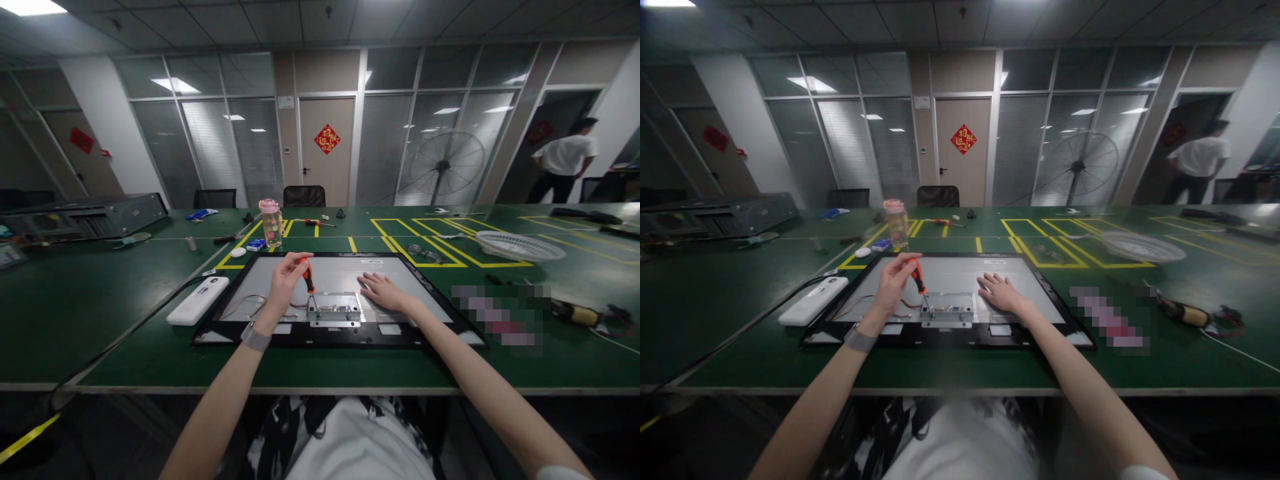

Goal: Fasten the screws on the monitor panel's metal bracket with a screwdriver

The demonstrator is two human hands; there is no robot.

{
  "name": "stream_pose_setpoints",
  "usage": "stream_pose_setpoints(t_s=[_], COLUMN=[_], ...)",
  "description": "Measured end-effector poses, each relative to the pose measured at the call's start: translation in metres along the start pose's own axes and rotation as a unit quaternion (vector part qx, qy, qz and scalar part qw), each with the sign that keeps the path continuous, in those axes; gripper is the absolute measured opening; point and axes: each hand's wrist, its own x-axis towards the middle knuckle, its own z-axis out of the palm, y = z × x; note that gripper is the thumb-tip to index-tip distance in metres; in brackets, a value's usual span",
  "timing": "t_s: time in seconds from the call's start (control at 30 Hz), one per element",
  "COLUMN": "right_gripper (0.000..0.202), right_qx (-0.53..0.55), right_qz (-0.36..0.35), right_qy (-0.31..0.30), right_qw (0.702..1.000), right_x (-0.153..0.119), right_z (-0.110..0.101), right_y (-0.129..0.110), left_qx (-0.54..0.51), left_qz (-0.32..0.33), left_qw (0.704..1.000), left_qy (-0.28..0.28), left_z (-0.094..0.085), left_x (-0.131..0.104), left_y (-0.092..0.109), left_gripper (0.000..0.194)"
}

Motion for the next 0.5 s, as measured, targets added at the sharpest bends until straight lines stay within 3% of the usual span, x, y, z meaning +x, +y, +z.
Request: stream_pose_setpoints(t_s=[0.2,0.4,0.5], right_gripper=[0.062,0.062,0.061], right_qx=[-0.001,-0.003,-0.007], right_qz=[-0.002,-0.003,0.0], right_qy=[0.003,-0.002,-0.003], right_qw=[1.0,1.0,1.0], right_x=[-0.0005,-0.0003,0.0002], right_z=[-0.0005,-0.0009,-0.0009], right_y=[-0.0003,0.0003,0.0004], left_qx=[-0.06,0.016,-0.037], left_qz=[-0.023,0.001,-0.014], left_qw=[0.998,1.0,0.999], left_qy=[-0.015,-0.004,-0.007], left_z=[0.0011,-0.0003,0.001], left_x=[0.0001,-0.0002,0.0], left_y=[0.0017,0.0005,0.0028], left_gripper=[0.027,0.024,0.025])
